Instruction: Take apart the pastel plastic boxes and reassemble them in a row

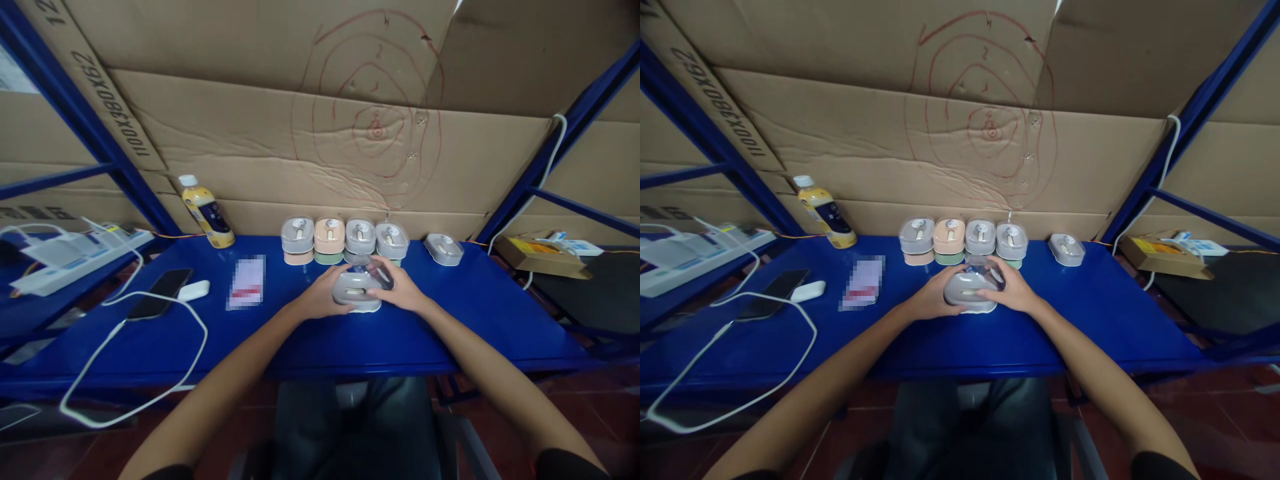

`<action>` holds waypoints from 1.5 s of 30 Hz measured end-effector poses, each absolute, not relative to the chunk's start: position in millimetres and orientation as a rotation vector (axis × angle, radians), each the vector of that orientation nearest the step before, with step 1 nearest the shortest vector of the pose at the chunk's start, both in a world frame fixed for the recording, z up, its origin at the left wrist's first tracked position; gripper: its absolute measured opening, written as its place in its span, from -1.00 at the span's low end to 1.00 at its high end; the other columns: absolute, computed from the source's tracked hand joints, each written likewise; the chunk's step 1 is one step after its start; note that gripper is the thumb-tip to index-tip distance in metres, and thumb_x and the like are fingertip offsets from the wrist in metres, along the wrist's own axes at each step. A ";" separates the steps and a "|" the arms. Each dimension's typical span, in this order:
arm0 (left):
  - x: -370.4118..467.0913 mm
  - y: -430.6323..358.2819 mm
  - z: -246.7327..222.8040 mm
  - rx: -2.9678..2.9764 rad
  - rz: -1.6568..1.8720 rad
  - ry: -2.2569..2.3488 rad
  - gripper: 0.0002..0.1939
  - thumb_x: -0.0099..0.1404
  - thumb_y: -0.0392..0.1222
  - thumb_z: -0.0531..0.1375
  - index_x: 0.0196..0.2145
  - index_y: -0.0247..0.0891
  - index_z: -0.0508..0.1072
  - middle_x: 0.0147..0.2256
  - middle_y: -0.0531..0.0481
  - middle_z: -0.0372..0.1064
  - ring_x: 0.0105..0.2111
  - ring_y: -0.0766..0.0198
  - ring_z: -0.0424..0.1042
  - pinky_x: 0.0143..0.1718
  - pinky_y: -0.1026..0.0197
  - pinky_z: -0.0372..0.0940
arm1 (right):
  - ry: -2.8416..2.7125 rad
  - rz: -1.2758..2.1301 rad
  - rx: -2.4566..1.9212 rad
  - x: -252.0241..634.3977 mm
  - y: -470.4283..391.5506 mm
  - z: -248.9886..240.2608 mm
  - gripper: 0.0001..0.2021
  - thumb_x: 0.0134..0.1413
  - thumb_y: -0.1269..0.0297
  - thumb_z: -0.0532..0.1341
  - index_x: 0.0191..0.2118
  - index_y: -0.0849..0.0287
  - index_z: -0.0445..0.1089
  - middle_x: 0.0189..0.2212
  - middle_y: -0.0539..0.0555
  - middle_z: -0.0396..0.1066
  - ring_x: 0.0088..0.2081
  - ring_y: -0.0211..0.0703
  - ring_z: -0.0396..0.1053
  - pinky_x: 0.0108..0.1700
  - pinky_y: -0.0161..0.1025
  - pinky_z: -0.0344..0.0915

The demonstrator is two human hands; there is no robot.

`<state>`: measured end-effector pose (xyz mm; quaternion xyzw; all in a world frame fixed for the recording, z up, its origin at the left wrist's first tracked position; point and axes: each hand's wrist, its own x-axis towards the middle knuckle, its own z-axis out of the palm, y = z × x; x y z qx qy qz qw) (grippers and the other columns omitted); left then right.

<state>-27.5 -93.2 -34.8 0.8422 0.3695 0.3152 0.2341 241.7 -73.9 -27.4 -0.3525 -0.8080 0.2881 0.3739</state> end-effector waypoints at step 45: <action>-10.6 -90.5 -54.2 2.105 0.911 0.975 0.33 -0.08 0.15 0.55 0.44 -0.22 -0.08 0.31 -0.37 0.21 0.28 -0.27 0.29 0.29 -0.26 0.22 | -2.385 0.326 -0.894 234.4 -92.3 -25.9 -0.06 -0.10 -0.21 0.48 0.38 -0.01 0.26 0.21 0.21 0.35 0.18 0.19 0.41 0.19 0.12 0.41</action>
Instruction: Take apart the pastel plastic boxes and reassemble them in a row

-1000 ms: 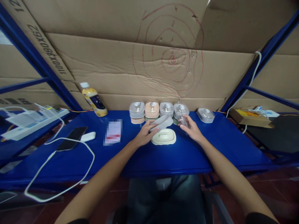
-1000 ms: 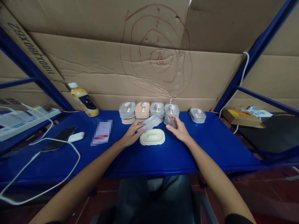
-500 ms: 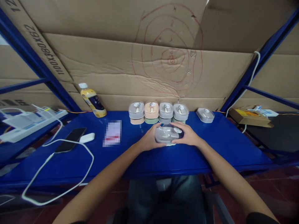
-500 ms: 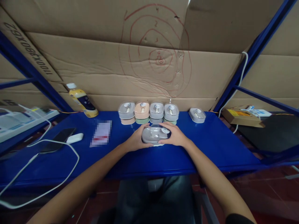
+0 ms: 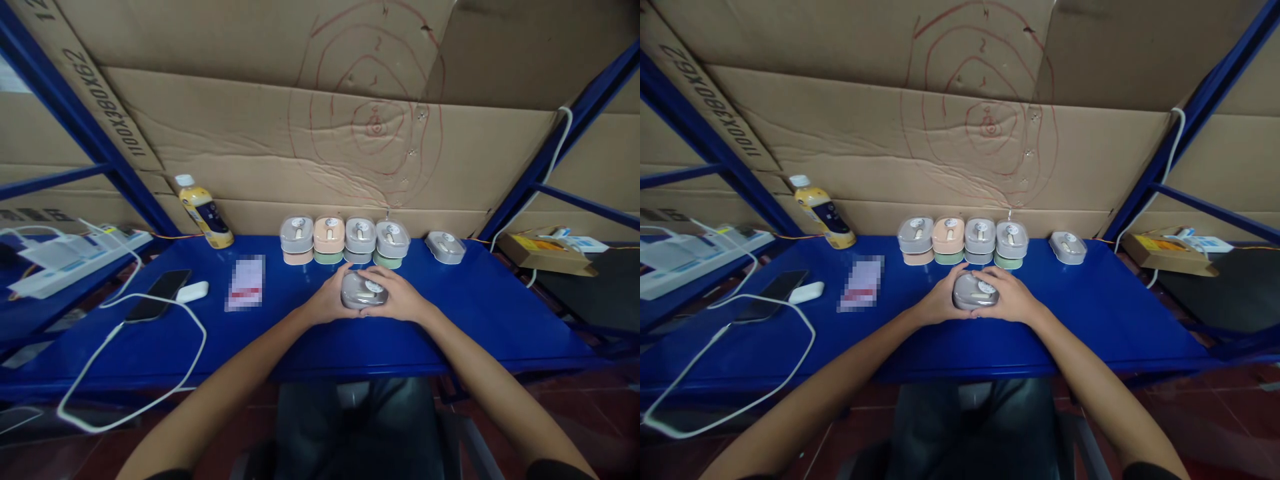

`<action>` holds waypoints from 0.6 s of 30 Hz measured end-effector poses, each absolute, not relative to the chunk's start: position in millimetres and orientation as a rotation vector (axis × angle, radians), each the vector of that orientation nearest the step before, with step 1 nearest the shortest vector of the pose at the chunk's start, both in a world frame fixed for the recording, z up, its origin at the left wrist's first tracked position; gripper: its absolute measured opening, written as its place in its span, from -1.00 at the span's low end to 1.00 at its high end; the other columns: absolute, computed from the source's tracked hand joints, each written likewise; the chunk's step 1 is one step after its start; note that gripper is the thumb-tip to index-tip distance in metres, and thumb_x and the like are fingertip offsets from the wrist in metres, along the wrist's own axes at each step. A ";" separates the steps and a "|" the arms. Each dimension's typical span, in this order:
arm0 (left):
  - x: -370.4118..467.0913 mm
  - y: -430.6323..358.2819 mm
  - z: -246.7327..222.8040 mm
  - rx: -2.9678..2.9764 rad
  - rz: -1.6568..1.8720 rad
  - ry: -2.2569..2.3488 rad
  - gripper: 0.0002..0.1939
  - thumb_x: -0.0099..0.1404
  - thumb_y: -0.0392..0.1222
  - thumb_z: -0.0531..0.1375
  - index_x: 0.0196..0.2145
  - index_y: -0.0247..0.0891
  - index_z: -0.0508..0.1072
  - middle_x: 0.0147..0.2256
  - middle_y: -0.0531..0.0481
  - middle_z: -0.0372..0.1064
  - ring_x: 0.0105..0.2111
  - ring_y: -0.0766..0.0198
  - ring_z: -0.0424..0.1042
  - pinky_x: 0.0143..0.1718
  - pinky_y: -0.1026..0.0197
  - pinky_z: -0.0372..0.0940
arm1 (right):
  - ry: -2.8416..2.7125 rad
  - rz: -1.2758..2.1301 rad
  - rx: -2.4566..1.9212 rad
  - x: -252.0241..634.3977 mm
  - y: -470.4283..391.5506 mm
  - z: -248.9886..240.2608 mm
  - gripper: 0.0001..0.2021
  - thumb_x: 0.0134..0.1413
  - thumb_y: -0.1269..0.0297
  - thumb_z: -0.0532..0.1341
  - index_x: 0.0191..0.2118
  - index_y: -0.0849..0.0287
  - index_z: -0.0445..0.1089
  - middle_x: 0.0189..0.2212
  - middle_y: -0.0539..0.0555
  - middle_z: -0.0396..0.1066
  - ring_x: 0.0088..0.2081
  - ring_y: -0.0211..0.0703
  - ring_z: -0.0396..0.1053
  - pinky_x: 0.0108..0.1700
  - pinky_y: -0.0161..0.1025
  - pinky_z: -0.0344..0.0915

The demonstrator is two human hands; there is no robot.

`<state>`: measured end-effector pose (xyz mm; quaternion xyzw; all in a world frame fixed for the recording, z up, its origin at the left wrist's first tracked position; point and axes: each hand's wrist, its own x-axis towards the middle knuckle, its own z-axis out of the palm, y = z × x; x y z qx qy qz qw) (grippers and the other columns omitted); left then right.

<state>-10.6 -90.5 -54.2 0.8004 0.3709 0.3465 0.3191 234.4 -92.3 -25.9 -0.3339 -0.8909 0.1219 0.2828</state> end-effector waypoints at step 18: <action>-16.1 -93.3 -52.7 2.236 0.824 1.076 0.01 0.17 0.06 0.44 0.41 -0.20 0.04 0.26 -0.28 0.29 0.30 -0.15 0.29 0.34 -0.24 0.20 | -2.504 0.112 -1.151 275.1 -131.7 -22.1 -0.15 0.21 -0.12 0.27 0.49 0.04 -0.02 0.27 0.31 0.23 0.21 0.25 0.37 0.18 0.11 0.41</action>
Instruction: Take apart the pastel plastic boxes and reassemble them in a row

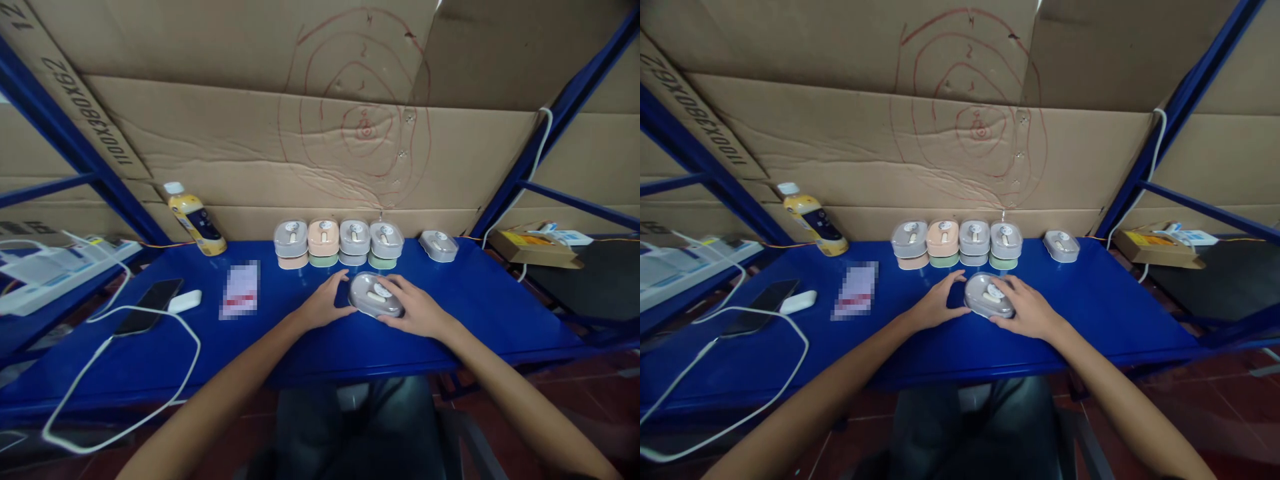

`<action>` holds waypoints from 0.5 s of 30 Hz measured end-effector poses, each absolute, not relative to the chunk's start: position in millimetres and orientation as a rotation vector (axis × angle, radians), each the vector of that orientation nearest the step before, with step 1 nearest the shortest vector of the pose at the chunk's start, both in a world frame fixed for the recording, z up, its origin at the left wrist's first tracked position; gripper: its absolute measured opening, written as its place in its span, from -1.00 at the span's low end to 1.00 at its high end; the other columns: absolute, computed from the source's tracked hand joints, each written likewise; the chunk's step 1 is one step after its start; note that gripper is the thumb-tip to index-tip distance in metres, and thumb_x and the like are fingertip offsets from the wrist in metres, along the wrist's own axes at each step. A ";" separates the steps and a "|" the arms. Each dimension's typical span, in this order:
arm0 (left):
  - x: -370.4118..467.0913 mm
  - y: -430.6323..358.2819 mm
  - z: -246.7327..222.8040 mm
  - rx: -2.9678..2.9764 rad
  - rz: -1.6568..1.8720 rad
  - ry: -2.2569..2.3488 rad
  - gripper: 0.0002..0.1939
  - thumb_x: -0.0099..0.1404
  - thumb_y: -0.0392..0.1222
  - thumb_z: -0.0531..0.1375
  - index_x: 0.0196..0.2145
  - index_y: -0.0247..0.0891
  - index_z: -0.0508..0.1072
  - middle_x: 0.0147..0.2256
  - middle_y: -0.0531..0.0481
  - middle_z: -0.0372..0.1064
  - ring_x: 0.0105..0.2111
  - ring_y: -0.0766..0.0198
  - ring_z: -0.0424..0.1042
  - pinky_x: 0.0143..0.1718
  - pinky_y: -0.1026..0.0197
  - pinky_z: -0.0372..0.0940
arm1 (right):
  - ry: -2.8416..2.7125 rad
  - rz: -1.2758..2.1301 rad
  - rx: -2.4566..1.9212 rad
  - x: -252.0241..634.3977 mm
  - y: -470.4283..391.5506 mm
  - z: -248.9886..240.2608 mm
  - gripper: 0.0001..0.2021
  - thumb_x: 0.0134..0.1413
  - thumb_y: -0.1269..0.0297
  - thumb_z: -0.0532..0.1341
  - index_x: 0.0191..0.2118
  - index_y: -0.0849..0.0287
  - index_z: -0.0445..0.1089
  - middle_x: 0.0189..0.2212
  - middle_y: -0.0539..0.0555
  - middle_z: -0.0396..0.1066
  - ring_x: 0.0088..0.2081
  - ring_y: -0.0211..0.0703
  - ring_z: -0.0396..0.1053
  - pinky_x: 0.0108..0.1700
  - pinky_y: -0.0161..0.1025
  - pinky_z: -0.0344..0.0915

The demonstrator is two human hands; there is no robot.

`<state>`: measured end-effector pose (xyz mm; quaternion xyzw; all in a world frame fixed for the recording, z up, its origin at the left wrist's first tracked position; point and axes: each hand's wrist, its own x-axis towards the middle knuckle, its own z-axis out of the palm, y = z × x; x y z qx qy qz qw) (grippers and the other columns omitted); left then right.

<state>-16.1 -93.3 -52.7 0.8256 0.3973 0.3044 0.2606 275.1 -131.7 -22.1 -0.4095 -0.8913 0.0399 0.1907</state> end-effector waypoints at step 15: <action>-16.0 -93.8 -47.3 2.299 0.745 1.116 -0.36 0.35 0.01 0.25 0.29 -0.21 0.21 0.22 -0.23 0.33 0.27 -0.09 0.33 0.33 -0.19 0.22 | -2.194 -0.172 -2.011 359.2 -74.9 -23.5 -0.26 0.37 -0.12 0.10 0.42 0.33 0.02 0.02 0.50 0.38 -0.08 0.31 0.52 -0.07 0.02 0.40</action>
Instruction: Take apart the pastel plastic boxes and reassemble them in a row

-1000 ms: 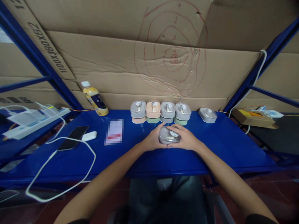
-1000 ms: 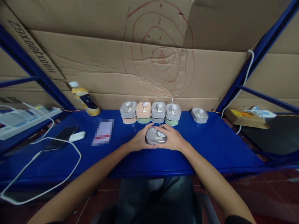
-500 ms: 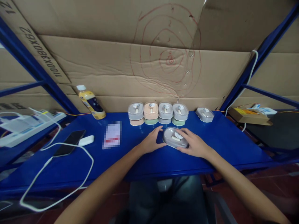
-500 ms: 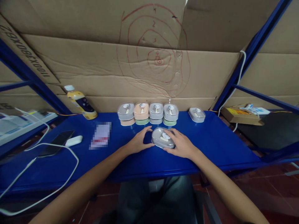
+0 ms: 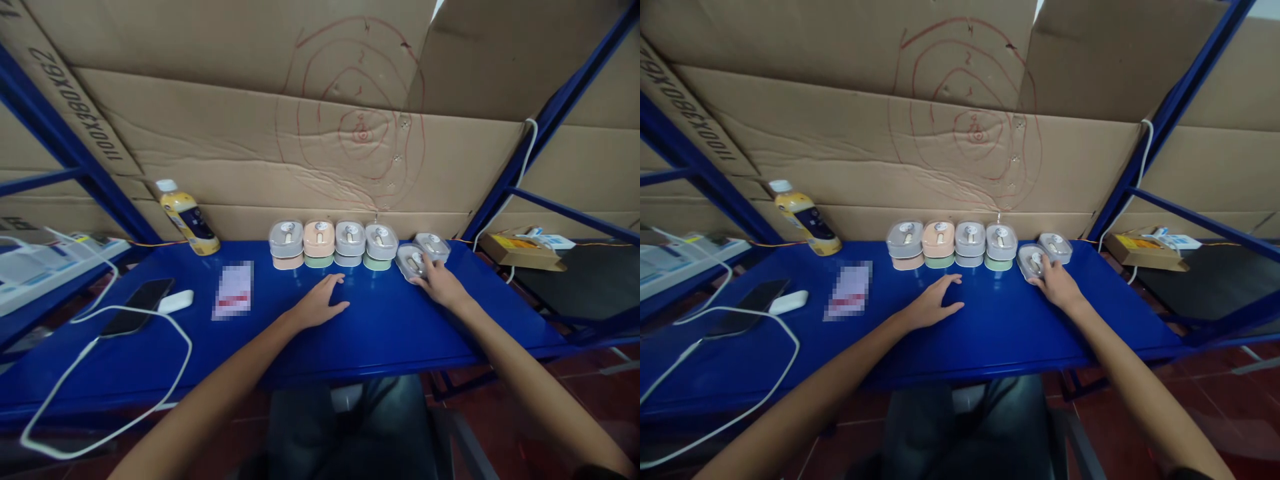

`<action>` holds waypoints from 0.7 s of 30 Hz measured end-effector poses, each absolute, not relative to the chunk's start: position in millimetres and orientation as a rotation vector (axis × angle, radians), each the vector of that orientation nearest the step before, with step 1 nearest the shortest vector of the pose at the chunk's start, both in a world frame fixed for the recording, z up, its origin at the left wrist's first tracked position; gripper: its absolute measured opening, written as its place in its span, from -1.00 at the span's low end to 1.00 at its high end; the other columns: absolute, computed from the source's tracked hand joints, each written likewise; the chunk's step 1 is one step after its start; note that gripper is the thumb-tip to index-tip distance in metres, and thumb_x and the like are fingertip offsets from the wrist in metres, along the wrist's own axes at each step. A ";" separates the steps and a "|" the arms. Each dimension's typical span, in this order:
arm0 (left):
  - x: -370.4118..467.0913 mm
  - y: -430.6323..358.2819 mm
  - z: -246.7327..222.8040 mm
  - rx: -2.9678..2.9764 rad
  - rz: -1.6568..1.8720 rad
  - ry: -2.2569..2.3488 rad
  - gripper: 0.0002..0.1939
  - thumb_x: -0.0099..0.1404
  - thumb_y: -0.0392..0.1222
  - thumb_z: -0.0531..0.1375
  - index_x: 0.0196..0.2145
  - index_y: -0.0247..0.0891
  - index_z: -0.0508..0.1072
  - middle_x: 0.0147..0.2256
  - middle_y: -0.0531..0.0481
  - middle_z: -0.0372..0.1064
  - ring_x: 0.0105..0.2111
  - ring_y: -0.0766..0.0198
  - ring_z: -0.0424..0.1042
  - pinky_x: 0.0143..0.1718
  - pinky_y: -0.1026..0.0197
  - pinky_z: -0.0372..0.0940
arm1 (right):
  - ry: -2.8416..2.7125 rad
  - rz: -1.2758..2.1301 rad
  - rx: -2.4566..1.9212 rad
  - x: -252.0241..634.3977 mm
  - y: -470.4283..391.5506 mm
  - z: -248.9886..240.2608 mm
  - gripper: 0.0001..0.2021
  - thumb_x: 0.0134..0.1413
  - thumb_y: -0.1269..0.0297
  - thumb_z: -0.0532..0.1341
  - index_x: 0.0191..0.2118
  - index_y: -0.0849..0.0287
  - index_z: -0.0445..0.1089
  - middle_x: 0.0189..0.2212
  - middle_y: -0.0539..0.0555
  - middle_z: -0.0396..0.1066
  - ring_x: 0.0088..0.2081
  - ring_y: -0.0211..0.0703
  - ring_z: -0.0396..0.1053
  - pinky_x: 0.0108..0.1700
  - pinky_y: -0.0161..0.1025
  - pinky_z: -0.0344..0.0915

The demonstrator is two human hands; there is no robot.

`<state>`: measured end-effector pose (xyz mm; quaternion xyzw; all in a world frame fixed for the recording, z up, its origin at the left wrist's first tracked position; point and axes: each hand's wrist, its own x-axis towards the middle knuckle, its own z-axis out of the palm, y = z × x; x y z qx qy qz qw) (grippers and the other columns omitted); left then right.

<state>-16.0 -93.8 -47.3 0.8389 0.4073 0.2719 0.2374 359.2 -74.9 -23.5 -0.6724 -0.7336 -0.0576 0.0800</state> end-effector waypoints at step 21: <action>-17.0 -94.0 -44.3 2.337 0.741 1.058 -0.45 0.36 -0.01 0.25 0.23 -0.21 0.30 0.21 -0.23 0.33 0.23 -0.07 0.35 0.31 -0.19 0.25 | -1.748 -0.167 -1.925 228.5 -26.7 6.4 -0.15 0.08 -0.25 0.27 0.23 0.42 0.21 0.02 0.58 0.42 0.11 0.52 0.38 0.09 0.26 0.31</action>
